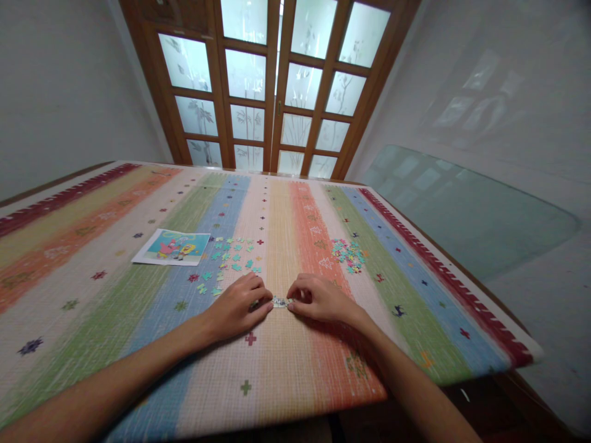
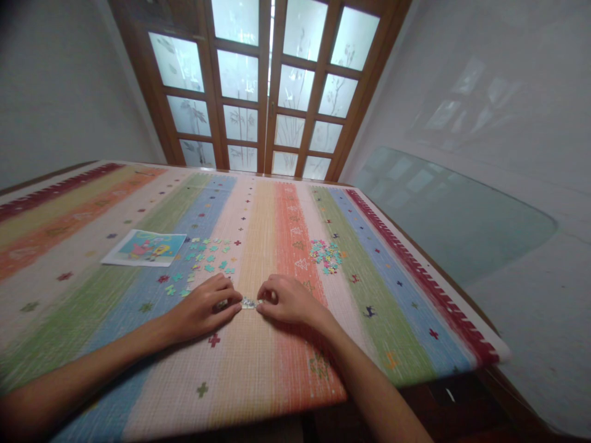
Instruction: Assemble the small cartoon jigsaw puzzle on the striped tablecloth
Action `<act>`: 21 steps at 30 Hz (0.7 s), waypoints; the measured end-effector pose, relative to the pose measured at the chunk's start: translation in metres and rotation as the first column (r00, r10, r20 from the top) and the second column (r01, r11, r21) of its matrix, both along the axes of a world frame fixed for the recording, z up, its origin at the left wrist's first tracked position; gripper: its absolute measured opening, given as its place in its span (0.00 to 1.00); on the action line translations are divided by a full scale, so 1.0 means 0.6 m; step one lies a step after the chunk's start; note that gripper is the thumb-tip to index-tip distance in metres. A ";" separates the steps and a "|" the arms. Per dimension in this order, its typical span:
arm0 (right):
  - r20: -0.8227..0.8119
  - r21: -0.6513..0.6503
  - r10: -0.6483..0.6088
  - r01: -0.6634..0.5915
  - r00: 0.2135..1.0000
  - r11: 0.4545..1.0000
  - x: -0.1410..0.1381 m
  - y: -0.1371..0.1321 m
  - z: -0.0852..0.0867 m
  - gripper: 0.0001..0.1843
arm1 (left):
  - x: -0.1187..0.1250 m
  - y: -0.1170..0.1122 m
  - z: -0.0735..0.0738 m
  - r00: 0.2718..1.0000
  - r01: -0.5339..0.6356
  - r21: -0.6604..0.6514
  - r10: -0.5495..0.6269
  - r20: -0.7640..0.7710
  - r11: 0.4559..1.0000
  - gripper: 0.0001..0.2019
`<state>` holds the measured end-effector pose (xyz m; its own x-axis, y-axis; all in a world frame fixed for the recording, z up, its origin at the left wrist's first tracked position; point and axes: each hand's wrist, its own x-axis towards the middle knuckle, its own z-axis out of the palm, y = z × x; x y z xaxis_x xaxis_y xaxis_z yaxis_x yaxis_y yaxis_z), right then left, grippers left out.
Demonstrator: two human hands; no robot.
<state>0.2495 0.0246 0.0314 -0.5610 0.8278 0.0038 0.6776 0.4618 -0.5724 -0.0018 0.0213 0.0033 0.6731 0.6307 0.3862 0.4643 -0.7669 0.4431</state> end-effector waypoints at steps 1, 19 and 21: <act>0.005 -0.003 0.010 -0.010 1.000 1.000 0.000 0.000 0.000 0.04 | 0.000 0.000 0.000 1.000 0.002 0.003 -0.002 0.001 1.000 0.10; -0.093 -0.030 0.081 -0.084 0.992 0.996 0.005 0.001 -0.006 0.07 | 0.003 -0.001 0.001 1.000 0.002 -0.002 -0.002 0.009 1.000 0.08; -0.098 -0.028 0.084 -0.087 0.992 0.996 0.005 0.000 -0.005 0.08 | 0.003 -0.001 0.002 1.000 0.004 -0.006 -0.004 0.015 1.000 0.08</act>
